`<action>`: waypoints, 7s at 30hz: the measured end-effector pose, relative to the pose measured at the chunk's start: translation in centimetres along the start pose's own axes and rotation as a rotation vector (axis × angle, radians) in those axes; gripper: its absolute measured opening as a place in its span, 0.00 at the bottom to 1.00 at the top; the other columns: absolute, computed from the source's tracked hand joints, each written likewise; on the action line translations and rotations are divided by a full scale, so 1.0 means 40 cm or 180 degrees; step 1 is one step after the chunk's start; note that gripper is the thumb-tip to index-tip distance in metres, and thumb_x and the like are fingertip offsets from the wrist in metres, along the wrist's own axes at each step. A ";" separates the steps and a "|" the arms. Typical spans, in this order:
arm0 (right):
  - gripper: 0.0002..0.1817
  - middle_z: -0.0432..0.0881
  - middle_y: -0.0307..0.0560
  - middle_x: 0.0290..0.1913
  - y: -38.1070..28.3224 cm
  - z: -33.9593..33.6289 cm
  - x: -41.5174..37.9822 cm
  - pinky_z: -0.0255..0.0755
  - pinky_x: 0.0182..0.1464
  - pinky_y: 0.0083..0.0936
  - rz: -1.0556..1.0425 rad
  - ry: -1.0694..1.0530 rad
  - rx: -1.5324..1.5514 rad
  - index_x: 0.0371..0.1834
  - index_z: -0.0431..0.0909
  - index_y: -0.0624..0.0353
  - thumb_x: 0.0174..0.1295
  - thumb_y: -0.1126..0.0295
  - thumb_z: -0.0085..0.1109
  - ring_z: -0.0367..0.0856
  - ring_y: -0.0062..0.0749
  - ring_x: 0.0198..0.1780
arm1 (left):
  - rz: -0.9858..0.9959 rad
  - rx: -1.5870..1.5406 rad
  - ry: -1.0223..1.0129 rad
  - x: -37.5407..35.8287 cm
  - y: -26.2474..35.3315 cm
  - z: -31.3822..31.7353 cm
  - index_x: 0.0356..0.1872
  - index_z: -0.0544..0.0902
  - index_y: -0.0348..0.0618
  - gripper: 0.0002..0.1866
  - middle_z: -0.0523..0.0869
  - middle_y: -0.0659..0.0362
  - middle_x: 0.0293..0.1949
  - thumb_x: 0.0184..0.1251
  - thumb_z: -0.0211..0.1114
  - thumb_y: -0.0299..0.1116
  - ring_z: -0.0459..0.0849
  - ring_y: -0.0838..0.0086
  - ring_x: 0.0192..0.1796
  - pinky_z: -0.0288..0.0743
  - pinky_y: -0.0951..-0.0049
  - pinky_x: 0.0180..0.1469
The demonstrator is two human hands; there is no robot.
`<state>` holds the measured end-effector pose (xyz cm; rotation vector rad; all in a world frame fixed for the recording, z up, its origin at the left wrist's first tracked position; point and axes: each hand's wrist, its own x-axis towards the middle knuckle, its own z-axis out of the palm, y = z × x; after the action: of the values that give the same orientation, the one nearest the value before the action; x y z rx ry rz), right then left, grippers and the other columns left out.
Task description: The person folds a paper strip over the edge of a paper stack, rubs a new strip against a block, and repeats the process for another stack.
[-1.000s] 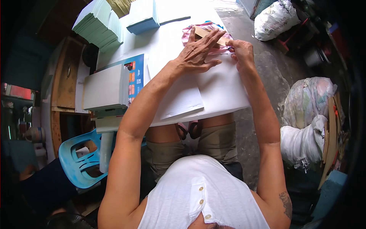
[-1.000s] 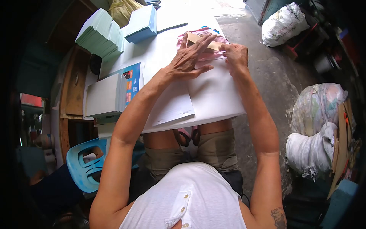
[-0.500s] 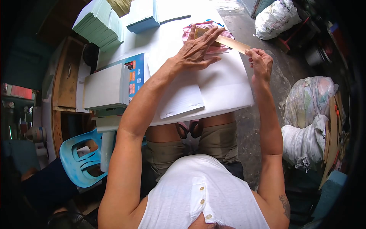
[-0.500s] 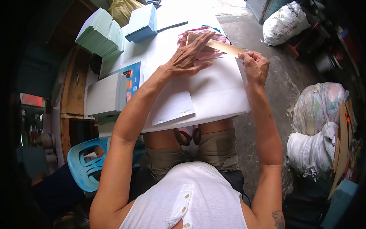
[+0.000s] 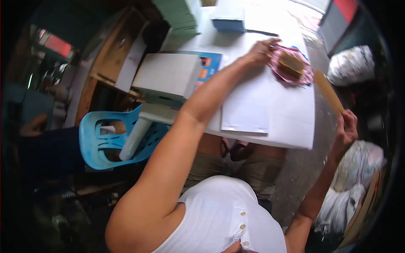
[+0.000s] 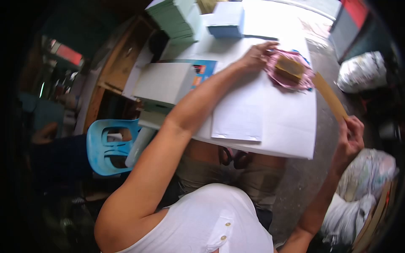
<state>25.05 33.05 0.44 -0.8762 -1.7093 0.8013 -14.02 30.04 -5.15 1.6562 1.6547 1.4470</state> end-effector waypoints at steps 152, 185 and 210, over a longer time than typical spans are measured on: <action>0.11 0.68 0.23 0.19 -0.239 0.251 -0.250 0.45 0.26 0.14 0.2223 -0.2265 0.0000 0.27 0.79 0.64 0.67 0.73 0.67 0.56 0.05 0.22 | -0.2992 -0.0919 0.1265 -0.723 0.439 -0.056 0.28 0.82 0.34 0.08 0.70 0.74 0.13 0.69 0.69 0.23 0.61 0.95 0.18 0.49 0.84 0.22; 0.18 0.82 0.42 0.34 -0.253 0.235 -0.213 0.74 0.45 0.27 0.0732 -0.2251 -0.1870 0.45 0.83 0.65 0.64 0.60 0.75 0.78 0.29 0.39 | -0.0323 0.1415 0.1871 -0.755 0.444 -0.099 0.41 0.81 0.38 0.22 0.83 0.49 0.32 0.50 0.82 0.38 0.84 0.54 0.38 0.77 0.59 0.44; 0.16 0.74 0.37 0.32 -0.154 0.326 -0.206 0.70 0.36 0.26 -0.0212 -0.2835 -0.0263 0.33 0.75 0.60 0.54 0.72 0.77 0.72 0.24 0.35 | 0.0360 0.0548 0.0697 -0.638 0.166 -0.066 0.51 0.86 0.44 0.27 0.80 0.47 0.49 0.50 0.79 0.45 0.76 0.54 0.54 0.71 0.57 0.57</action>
<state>13.31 21.53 -1.79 -0.5228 -2.5360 1.1835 -7.11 4.66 -8.29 1.7611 1.8767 1.6312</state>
